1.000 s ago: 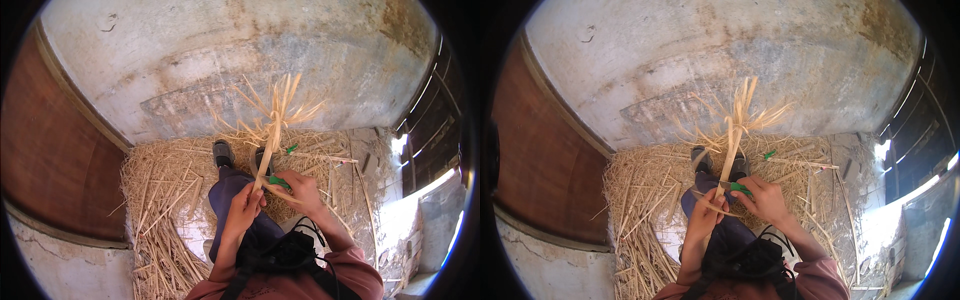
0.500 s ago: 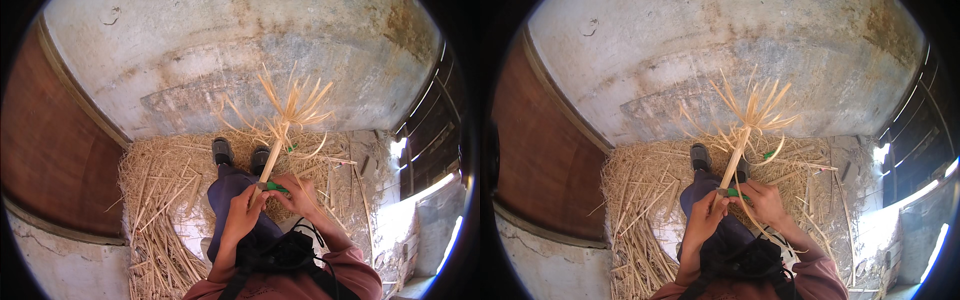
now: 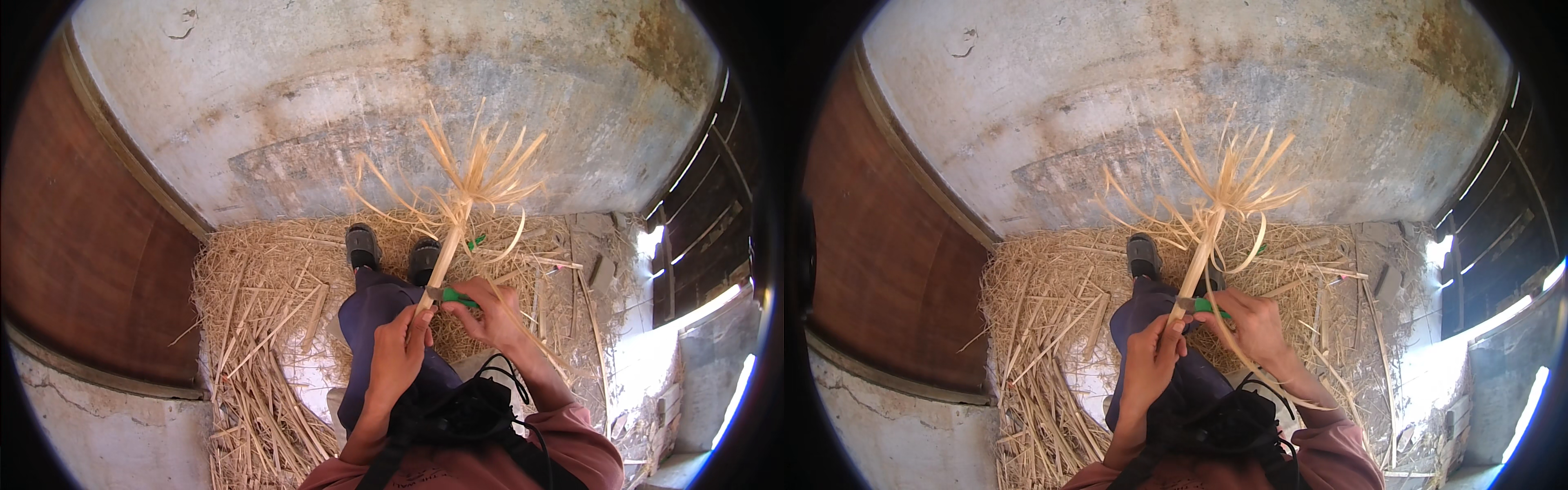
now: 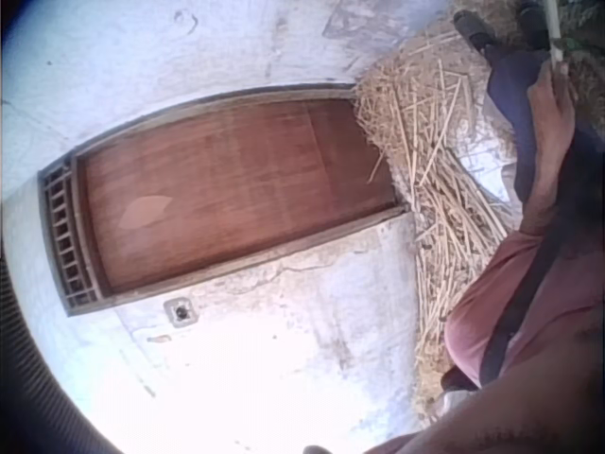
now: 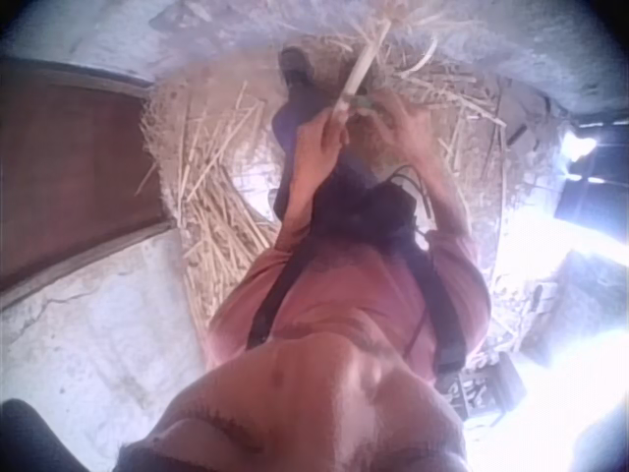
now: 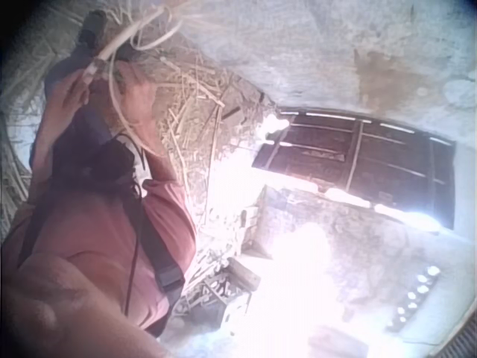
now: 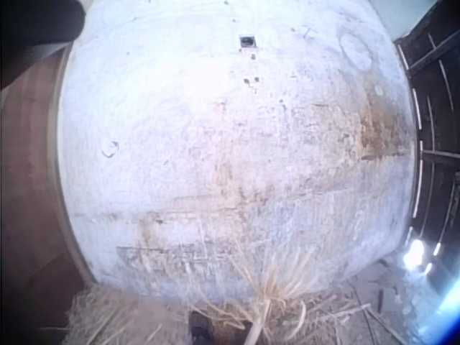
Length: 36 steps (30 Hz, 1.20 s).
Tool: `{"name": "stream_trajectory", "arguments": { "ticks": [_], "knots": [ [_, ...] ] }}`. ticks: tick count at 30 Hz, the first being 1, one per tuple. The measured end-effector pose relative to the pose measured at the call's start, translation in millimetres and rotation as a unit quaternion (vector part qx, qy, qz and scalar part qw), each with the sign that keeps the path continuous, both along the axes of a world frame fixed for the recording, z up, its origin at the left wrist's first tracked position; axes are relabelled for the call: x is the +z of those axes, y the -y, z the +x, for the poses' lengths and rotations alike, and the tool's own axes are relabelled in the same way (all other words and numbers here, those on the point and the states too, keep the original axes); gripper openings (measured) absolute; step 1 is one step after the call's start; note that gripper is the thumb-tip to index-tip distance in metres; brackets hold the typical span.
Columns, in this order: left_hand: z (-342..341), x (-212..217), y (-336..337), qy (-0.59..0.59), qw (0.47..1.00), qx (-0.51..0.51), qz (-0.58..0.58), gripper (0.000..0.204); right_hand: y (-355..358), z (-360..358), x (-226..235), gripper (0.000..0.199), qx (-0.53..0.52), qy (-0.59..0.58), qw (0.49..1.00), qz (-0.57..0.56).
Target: The person shaves a wood stick with a utility knife, creating a frayed decorative end by slicing thin strips of wood without detaching them.
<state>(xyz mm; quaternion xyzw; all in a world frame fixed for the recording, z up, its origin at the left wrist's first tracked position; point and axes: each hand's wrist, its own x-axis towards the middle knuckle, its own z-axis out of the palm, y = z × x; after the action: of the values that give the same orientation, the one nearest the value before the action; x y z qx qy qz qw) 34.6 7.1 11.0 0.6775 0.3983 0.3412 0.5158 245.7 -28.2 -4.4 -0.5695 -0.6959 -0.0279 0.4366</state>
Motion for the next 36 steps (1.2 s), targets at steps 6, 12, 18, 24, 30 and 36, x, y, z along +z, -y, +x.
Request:
{"name": "stream_trajectory", "arguments": {
  "ticks": [6,12,18,24,30,36],
  "knots": [
    [0,-2,5,0.004,1.0,0.017,-0.002,0.031,-1,7,-1,0.03,-0.021,0.009,1.0,0.003],
    [3,6,7,0.03,0.999,0.006,0.007,0.031,4,-1,-4,0.031,0.0,0.027,0.999,0.018],
    [2,3,3,0.035,0.999,-0.012,0.03,0.027,7,-7,-9,0.032,0.017,0.038,0.999,0.009],
    [3,6,5,0.025,0.999,0.014,0.04,0.024,5,-9,-3,0.032,0.013,0.042,0.999,0.013],
    [5,10,8,0.015,0.998,0.031,0.061,0.025,4,-9,4,0.031,0.002,0.044,0.999,0.009],
    [5,7,8,0.005,0.997,0.036,0.072,0.026,3,-7,7,0.031,0.002,0.057,0.998,0.02]
  ]
}}
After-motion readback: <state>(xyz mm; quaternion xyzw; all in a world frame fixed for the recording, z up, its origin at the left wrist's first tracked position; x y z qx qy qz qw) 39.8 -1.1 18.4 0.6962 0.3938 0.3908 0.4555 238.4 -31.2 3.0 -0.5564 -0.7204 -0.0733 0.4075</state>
